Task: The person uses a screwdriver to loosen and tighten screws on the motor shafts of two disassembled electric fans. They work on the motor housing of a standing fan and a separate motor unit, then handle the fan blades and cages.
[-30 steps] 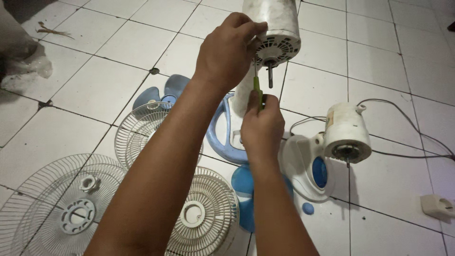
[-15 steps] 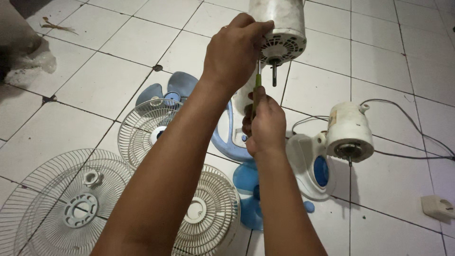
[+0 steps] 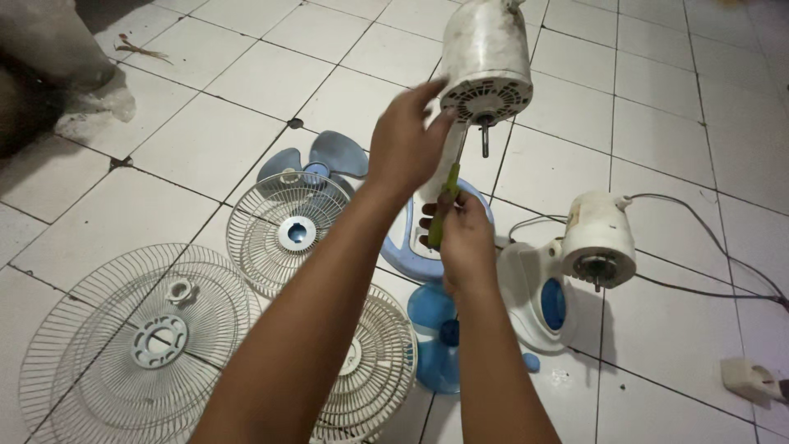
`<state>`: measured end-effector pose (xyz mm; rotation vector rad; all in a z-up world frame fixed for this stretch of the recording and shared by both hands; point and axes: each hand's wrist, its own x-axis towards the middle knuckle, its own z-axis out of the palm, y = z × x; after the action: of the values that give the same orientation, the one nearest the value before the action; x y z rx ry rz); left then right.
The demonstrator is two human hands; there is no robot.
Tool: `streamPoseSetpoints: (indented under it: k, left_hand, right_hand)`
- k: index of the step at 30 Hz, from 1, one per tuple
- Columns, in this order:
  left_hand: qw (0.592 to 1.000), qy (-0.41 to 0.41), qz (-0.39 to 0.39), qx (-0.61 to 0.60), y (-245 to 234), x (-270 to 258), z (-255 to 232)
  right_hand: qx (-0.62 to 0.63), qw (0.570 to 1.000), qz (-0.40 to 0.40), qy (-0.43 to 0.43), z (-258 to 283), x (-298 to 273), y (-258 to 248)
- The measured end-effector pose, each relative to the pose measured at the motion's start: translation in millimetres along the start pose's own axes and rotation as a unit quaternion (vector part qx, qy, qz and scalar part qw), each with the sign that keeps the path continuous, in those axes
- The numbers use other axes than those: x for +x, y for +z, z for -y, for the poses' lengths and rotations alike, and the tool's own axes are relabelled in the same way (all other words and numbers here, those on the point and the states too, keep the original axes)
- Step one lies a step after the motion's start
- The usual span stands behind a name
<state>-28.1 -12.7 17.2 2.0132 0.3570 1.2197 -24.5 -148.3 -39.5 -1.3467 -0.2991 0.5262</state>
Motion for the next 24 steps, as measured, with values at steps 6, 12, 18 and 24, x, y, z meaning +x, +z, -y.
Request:
streamPoseSetpoints:
  k: [6,12,18,24]
  left_hand:
    - [0.947,-0.28,0.148,-0.051,-12.9,-87.3,4.1]
    - [0.916,-0.353,0.083,-0.173,-19.3,-168.4,23.7]
    - [0.848,-0.432,0.04,-0.305,-14.3,-214.8,51.3]
    - [0.818,-0.463,-0.004,-0.341,-11.0,-211.2,71.9]
  right_hand:
    - [-0.105,0.994,0.028,-0.034,-32.3,-18.0,-21.2]
    - [-0.236,0.97,0.042,0.033,-73.6,-63.2,-44.0]
    - [-0.212,0.971,0.071,0.08,-95.9,-89.1,-61.6]
    - [-0.326,0.941,0.007,-0.087,-75.8,-99.9,-46.6]
